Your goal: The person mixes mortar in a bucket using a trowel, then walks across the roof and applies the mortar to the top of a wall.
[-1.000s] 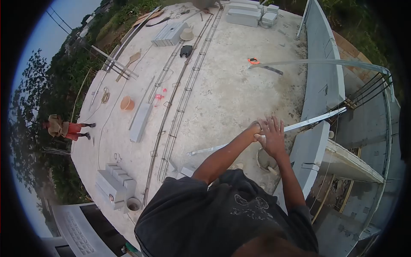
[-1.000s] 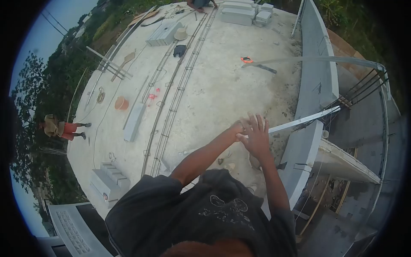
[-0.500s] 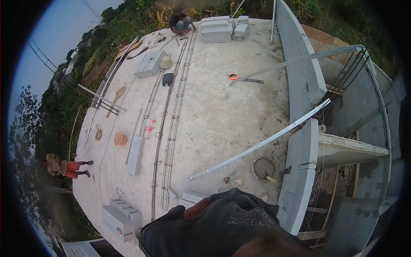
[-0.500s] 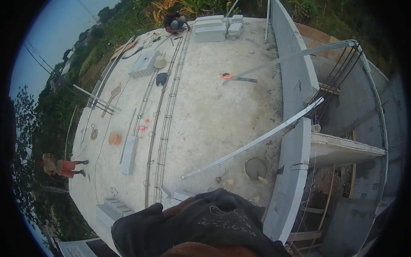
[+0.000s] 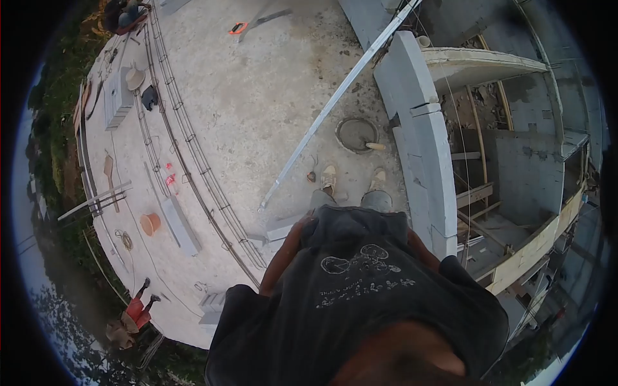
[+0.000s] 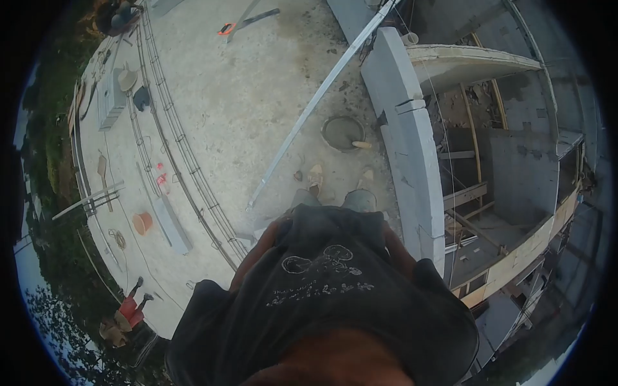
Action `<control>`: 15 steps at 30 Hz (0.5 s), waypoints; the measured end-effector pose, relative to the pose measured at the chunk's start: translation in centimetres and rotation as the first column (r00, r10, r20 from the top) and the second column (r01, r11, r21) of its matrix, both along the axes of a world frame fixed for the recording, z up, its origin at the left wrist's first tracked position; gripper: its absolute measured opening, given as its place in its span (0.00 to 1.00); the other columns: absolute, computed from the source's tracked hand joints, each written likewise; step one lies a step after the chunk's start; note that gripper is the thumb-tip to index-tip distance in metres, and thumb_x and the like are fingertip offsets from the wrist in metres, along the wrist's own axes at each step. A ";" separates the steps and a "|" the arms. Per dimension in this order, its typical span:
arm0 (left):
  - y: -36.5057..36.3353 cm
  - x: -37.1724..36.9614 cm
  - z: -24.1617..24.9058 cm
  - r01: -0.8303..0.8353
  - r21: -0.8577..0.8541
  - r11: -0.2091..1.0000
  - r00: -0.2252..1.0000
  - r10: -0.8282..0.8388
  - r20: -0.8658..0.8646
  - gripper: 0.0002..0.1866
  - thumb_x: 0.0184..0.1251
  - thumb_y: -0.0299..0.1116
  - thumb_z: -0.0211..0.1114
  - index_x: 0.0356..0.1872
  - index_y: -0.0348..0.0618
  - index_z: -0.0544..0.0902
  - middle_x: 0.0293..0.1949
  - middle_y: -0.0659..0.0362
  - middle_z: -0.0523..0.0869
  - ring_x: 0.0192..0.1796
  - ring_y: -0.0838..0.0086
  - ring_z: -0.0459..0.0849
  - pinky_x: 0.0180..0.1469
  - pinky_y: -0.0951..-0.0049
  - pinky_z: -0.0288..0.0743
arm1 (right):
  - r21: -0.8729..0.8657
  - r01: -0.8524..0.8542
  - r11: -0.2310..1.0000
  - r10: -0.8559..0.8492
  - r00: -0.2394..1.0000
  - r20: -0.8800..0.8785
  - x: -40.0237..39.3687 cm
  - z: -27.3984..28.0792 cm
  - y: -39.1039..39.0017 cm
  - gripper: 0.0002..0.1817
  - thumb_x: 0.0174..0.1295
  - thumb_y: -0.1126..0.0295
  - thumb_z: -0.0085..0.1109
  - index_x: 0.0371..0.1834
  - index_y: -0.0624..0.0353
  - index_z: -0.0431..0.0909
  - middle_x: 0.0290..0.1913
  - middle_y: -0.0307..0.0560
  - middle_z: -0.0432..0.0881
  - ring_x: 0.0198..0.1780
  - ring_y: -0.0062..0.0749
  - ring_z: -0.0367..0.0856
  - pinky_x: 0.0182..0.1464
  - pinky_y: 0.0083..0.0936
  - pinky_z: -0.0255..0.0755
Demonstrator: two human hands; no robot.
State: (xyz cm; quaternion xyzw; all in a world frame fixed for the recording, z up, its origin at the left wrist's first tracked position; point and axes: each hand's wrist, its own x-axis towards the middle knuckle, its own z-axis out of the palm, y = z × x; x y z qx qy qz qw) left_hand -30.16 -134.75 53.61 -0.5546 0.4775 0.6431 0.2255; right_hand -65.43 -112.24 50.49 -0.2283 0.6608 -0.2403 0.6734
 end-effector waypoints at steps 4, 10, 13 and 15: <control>3.5 1.4 -1.8 -0.037 0.048 0.998 0.989 0.029 0.145 0.43 0.69 0.59 0.53 0.74 0.40 0.52 0.67 0.32 0.67 0.68 0.40 0.68 0.67 0.55 0.65 | 0.062 0.037 0.997 -0.029 0.993 -0.112 1.5 -0.1 4.0 0.29 0.69 0.55 0.48 0.68 0.62 0.65 0.65 0.61 0.70 0.65 0.46 0.71 0.69 0.36 0.60; 6.9 0.5 -8.2 0.063 0.025 0.998 0.937 -0.068 0.344 0.44 0.69 0.58 0.53 0.76 0.44 0.48 0.70 0.36 0.62 0.65 0.40 0.71 0.65 0.50 0.67 | 0.520 -0.052 0.853 0.440 0.607 -0.662 -0.8 -8.8 -3.4 0.42 0.63 0.43 0.57 0.74 0.55 0.59 0.75 0.62 0.56 0.71 0.57 0.62 0.70 0.44 0.58; 7.8 -2.7 -14.1 0.079 -0.109 0.991 0.945 -0.040 0.326 0.43 0.67 0.56 0.57 0.75 0.43 0.53 0.69 0.40 0.64 0.65 0.42 0.72 0.64 0.50 0.68 | 0.275 -0.209 0.938 0.346 0.533 -0.772 -5.1 -15.7 -14.4 0.43 0.58 0.54 0.65 0.75 0.53 0.56 0.75 0.59 0.56 0.72 0.60 0.59 0.68 0.50 0.59; 5.3 -8.8 -12.5 0.015 -0.042 0.999 0.846 0.010 0.532 0.41 0.65 0.54 0.60 0.73 0.43 0.57 0.67 0.42 0.68 0.65 0.44 0.71 0.63 0.50 0.69 | 0.279 -0.390 0.878 0.423 0.357 -0.833 -7.2 -20.7 -19.2 0.45 0.54 0.60 0.68 0.75 0.50 0.56 0.72 0.59 0.60 0.71 0.59 0.60 0.66 0.53 0.62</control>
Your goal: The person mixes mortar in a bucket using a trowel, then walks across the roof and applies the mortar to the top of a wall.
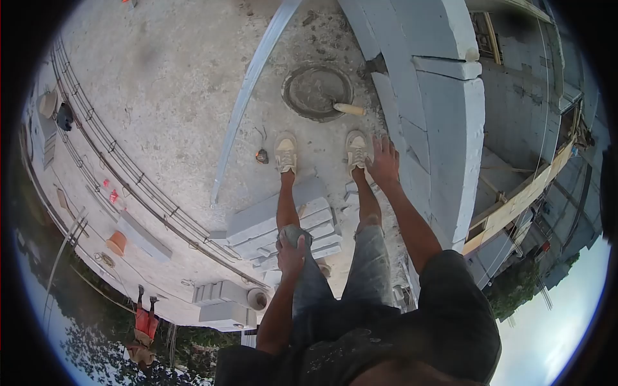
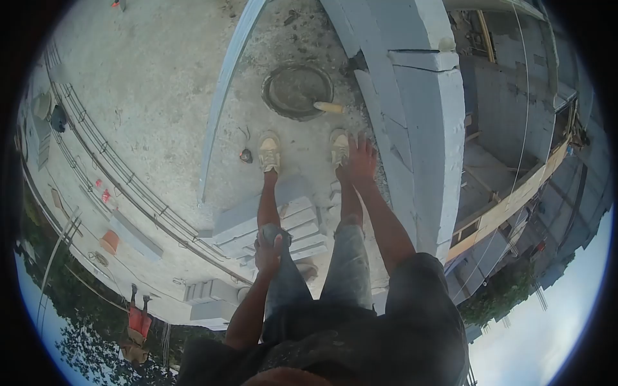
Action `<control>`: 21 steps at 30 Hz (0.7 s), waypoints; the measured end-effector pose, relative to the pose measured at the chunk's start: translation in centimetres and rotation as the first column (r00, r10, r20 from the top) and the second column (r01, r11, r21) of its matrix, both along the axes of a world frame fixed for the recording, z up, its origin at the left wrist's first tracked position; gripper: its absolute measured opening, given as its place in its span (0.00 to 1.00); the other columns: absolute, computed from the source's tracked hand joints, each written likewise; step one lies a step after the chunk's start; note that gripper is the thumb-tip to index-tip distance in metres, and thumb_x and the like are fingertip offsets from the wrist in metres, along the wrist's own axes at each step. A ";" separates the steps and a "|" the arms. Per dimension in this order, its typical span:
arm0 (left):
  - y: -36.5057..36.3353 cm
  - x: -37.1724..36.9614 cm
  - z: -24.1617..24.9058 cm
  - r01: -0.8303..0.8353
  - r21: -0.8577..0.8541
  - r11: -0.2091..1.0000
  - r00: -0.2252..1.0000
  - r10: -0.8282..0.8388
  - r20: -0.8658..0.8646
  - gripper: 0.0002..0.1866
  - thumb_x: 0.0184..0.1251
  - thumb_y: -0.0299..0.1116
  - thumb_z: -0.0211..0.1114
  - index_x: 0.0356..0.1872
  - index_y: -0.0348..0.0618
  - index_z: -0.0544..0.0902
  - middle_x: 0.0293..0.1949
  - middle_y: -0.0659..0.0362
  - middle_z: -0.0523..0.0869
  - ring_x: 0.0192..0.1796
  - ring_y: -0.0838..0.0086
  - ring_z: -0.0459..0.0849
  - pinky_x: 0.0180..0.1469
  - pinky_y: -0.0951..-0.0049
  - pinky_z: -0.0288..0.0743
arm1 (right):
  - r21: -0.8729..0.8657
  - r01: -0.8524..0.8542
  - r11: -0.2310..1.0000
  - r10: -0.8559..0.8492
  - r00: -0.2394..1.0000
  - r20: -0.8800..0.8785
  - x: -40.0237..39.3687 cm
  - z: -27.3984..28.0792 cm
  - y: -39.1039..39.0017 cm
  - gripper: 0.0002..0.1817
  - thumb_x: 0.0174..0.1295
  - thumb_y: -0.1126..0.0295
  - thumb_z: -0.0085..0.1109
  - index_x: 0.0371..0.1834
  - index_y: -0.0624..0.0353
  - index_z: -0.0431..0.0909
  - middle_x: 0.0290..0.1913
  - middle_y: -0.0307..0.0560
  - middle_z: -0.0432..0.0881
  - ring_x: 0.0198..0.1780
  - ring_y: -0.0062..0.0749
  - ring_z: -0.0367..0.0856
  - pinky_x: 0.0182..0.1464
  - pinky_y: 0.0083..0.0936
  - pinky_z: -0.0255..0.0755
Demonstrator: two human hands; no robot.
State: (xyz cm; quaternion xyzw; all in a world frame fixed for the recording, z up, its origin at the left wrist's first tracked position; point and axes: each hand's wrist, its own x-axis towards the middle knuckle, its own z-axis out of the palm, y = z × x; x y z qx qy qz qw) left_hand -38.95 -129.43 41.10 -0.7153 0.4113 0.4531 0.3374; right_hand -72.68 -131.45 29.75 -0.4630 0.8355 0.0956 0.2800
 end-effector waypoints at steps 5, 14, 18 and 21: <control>2.7 0.6 -2.5 0.092 -0.215 0.972 0.995 -0.098 -0.018 0.38 0.63 0.50 0.64 0.69 0.40 0.64 0.66 0.43 0.69 0.67 0.45 0.68 0.65 0.49 0.65 | 0.022 -0.365 0.931 0.357 0.894 -0.271 -3.1 -17.4 -4.3 0.33 0.57 0.66 0.61 0.69 0.48 0.66 0.63 0.57 0.69 0.63 0.53 0.71 0.61 0.51 0.67; 2.7 -1.2 -3.4 0.197 -0.298 0.934 0.978 -0.209 -0.008 0.33 0.61 0.44 0.66 0.66 0.41 0.69 0.65 0.44 0.70 0.66 0.48 0.69 0.66 0.50 0.64 | 0.100 -0.349 0.932 0.345 0.937 0.051 -1.7 -21.6 -10.3 0.13 0.58 0.67 0.59 0.45 0.56 0.78 0.37 0.49 0.82 0.36 0.47 0.85 0.39 0.45 0.77; 2.0 -1.1 -3.7 0.203 -0.289 0.936 0.978 -0.208 0.014 0.31 0.61 0.43 0.66 0.64 0.43 0.72 0.63 0.46 0.72 0.66 0.49 0.69 0.66 0.51 0.65 | -0.012 -0.377 0.926 0.377 0.926 0.007 -3.3 -10.1 -11.7 0.15 0.56 0.66 0.60 0.45 0.60 0.76 0.32 0.47 0.81 0.31 0.46 0.85 0.34 0.43 0.79; 2.1 -0.8 -3.9 0.175 -0.285 0.943 0.984 -0.179 0.010 0.30 0.61 0.43 0.65 0.63 0.43 0.73 0.63 0.47 0.72 0.66 0.49 0.70 0.66 0.51 0.65 | -0.070 -0.464 0.883 0.440 0.870 -0.223 -6.5 -9.8 -8.6 0.19 0.57 0.65 0.60 0.49 0.60 0.72 0.33 0.49 0.81 0.30 0.46 0.85 0.33 0.42 0.80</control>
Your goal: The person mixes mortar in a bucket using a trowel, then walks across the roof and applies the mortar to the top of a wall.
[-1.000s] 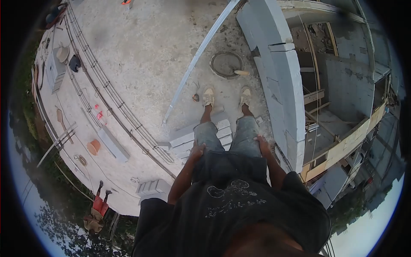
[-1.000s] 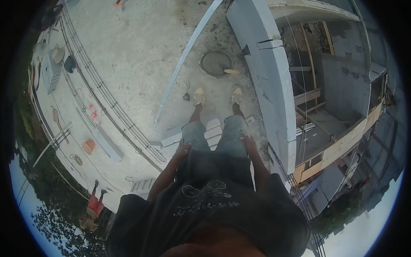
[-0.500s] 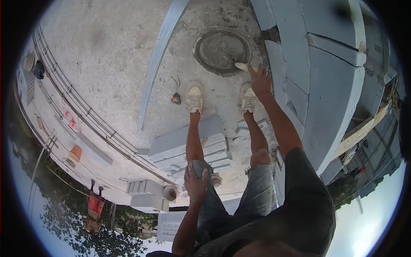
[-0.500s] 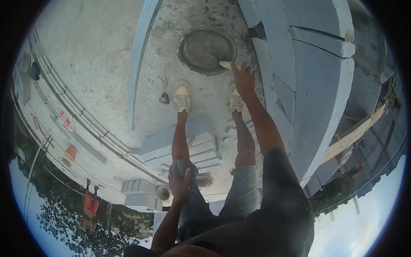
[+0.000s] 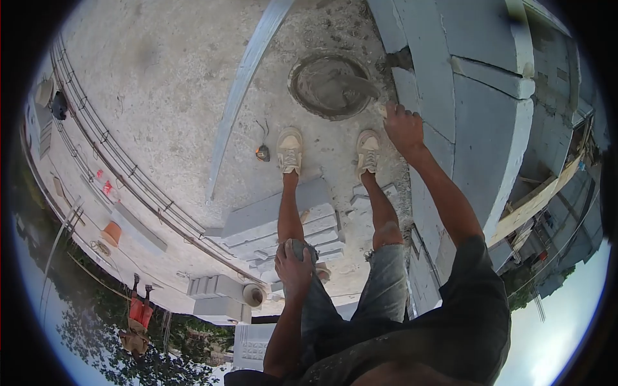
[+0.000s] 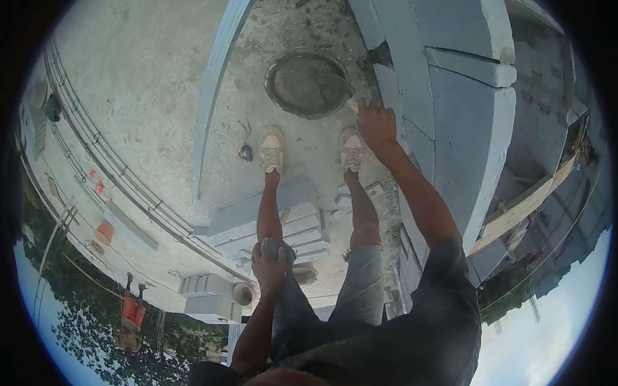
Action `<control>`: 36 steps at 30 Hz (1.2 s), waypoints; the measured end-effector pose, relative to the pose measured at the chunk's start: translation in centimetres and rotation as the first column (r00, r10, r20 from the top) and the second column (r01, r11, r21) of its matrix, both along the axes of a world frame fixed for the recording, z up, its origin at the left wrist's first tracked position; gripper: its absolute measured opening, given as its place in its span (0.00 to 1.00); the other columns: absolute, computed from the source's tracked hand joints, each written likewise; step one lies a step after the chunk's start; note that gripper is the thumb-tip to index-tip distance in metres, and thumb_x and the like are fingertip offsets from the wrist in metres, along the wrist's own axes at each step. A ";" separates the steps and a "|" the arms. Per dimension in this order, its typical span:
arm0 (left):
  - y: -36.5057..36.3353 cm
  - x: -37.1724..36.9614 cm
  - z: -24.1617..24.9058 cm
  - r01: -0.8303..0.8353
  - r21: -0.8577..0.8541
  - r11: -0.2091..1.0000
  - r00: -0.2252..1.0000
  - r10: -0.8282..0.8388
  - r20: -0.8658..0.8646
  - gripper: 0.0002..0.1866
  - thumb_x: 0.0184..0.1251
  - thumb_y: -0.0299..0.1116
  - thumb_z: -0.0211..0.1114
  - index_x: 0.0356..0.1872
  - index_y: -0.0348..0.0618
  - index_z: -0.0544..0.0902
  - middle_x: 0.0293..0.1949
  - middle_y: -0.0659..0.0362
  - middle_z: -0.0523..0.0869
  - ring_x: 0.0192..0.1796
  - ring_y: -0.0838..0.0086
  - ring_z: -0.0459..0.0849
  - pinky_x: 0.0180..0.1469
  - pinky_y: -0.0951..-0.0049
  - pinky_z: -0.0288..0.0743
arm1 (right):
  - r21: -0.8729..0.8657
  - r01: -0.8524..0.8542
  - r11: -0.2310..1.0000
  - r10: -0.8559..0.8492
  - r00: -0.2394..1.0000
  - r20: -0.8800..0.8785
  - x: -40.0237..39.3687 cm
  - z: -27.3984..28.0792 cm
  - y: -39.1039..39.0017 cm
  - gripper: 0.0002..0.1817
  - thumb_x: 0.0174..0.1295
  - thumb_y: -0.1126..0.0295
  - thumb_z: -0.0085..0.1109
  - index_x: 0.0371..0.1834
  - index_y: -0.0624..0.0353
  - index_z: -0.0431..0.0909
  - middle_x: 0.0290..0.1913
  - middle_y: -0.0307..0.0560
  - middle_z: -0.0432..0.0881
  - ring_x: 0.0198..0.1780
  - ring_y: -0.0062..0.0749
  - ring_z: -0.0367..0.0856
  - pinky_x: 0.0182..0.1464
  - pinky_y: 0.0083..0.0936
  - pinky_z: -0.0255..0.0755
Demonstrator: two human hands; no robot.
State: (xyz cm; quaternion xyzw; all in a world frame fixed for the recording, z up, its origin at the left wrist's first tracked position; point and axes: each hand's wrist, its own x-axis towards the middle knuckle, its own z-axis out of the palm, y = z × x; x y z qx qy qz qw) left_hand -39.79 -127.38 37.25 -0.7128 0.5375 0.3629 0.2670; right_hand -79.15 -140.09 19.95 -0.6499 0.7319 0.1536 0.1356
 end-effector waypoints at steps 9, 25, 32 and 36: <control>-0.1 0.2 -0.3 0.134 -0.138 0.981 0.989 -0.141 -0.041 0.23 0.63 0.41 0.63 0.58 0.45 0.79 0.65 0.50 0.72 0.66 0.52 0.70 0.66 0.52 0.64 | 0.127 0.328 0.936 -0.340 0.936 0.087 4.4 -10.3 -0.4 0.20 0.62 0.58 0.58 0.50 0.60 0.70 0.37 0.55 0.82 0.34 0.49 0.86 0.34 0.40 0.81; -0.6 -0.2 -0.7 0.206 -0.161 0.965 0.977 -0.212 -0.022 0.19 0.64 0.41 0.63 0.54 0.47 0.82 0.61 0.56 0.76 0.61 0.57 0.75 0.64 0.54 0.66 | 0.407 0.639 0.653 -0.719 0.352 0.600 5.2 -11.1 5.9 0.24 0.60 0.49 0.63 0.47 0.58 0.77 0.35 0.55 0.84 0.41 0.53 0.83 0.44 0.40 0.73; -1.1 -0.3 -0.2 0.213 -0.189 0.959 0.976 -0.216 0.007 0.19 0.64 0.41 0.62 0.54 0.46 0.82 0.60 0.55 0.78 0.62 0.56 0.74 0.64 0.53 0.64 | 0.278 0.679 0.679 -0.658 0.397 0.639 7.0 -7.3 5.1 0.25 0.60 0.48 0.63 0.49 0.57 0.77 0.39 0.57 0.84 0.45 0.56 0.83 0.47 0.43 0.74; -1.5 -1.0 0.0 0.188 -0.158 0.969 0.982 -0.188 0.015 0.20 0.64 0.43 0.60 0.54 0.47 0.82 0.60 0.54 0.78 0.62 0.56 0.74 0.65 0.53 0.64 | 0.162 0.681 0.714 -0.594 0.467 0.655 6.4 -3.8 7.1 0.26 0.61 0.49 0.63 0.48 0.63 0.77 0.39 0.60 0.82 0.44 0.57 0.81 0.46 0.41 0.73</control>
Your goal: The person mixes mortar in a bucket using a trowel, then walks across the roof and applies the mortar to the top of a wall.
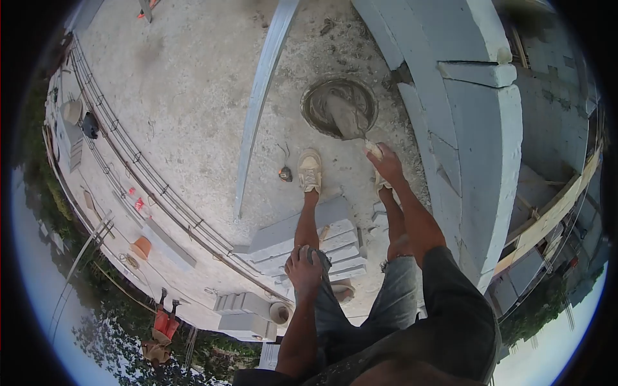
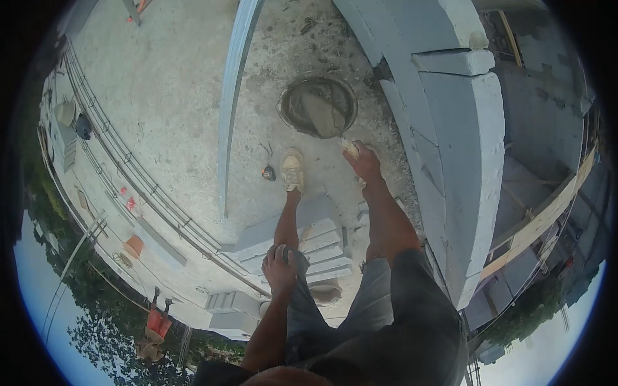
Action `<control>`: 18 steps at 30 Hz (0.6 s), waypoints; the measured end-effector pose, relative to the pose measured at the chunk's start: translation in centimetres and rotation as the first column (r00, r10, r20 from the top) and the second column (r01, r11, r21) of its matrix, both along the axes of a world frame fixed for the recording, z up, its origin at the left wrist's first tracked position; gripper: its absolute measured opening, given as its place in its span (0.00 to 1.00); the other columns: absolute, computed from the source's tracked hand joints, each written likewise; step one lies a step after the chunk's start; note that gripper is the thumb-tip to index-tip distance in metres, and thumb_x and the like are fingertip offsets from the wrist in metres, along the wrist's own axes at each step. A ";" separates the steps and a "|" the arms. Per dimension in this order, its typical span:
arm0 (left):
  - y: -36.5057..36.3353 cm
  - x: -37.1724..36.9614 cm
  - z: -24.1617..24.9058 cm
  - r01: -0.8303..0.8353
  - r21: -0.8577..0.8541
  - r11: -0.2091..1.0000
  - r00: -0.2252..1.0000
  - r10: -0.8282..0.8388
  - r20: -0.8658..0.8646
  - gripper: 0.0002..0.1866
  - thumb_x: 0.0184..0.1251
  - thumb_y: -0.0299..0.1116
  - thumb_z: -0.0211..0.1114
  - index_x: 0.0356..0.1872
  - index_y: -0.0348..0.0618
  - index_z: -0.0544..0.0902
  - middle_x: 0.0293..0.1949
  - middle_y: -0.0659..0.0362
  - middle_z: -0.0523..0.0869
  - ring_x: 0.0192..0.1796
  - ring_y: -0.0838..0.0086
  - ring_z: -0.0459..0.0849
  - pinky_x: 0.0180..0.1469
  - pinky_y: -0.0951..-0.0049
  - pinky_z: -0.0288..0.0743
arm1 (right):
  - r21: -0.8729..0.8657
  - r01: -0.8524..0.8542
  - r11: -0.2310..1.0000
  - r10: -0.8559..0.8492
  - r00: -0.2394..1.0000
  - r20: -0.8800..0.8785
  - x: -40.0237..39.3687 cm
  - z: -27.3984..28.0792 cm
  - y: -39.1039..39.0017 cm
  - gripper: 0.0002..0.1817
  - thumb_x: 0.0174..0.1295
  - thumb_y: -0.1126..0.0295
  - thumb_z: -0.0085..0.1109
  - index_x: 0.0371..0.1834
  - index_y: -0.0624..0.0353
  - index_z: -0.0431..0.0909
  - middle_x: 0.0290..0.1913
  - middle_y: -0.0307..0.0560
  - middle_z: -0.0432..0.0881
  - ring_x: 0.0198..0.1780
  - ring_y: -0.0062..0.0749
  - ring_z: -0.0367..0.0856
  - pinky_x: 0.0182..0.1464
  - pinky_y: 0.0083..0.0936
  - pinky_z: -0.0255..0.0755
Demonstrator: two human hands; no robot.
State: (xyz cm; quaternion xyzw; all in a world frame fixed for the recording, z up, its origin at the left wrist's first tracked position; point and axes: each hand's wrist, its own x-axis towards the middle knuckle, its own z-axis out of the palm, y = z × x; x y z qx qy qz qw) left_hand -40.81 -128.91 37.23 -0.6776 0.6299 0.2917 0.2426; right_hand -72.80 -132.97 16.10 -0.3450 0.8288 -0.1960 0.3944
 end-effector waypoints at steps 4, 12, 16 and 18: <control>-0.4 -0.3 0.9 -0.061 0.041 0.997 0.998 0.060 0.021 0.20 0.65 0.44 0.59 0.55 0.49 0.82 0.60 0.54 0.77 0.62 0.55 0.74 0.65 0.53 0.64 | -0.091 0.097 0.991 -0.078 0.978 0.192 -1.0 6.3 1.3 0.24 0.62 0.52 0.64 0.47 0.64 0.76 0.31 0.53 0.79 0.35 0.43 0.82 0.41 0.34 0.75; 0.7 3.6 3.5 -0.054 0.205 0.977 0.937 0.121 -0.328 0.28 0.67 0.48 0.58 0.65 0.46 0.72 0.64 0.49 0.74 0.65 0.49 0.72 0.65 0.54 0.67 | 0.065 0.203 0.977 -0.212 0.897 0.388 -9.9 32.7 -7.0 0.29 0.66 0.45 0.56 0.51 0.64 0.76 0.26 0.40 0.74 0.21 0.21 0.73 0.25 0.23 0.68; 1.1 5.9 6.4 -0.215 0.301 0.929 0.909 0.303 -0.286 0.32 0.67 0.49 0.60 0.68 0.45 0.68 0.60 0.47 0.78 0.62 0.50 0.76 0.64 0.55 0.68 | -0.097 0.250 0.963 -0.211 0.929 0.305 -14.6 40.0 -15.2 0.26 0.69 0.47 0.53 0.49 0.63 0.75 0.24 0.38 0.73 0.21 0.20 0.71 0.24 0.22 0.66; 0.9 6.4 7.4 -0.288 0.325 0.901 0.876 0.385 -0.290 0.32 0.67 0.48 0.61 0.69 0.45 0.68 0.56 0.48 0.81 0.59 0.52 0.79 0.61 0.57 0.70 | -0.211 0.236 0.949 -0.192 0.958 0.212 -17.0 40.8 -19.0 0.25 0.68 0.48 0.53 0.49 0.63 0.75 0.24 0.40 0.73 0.21 0.22 0.72 0.25 0.23 0.68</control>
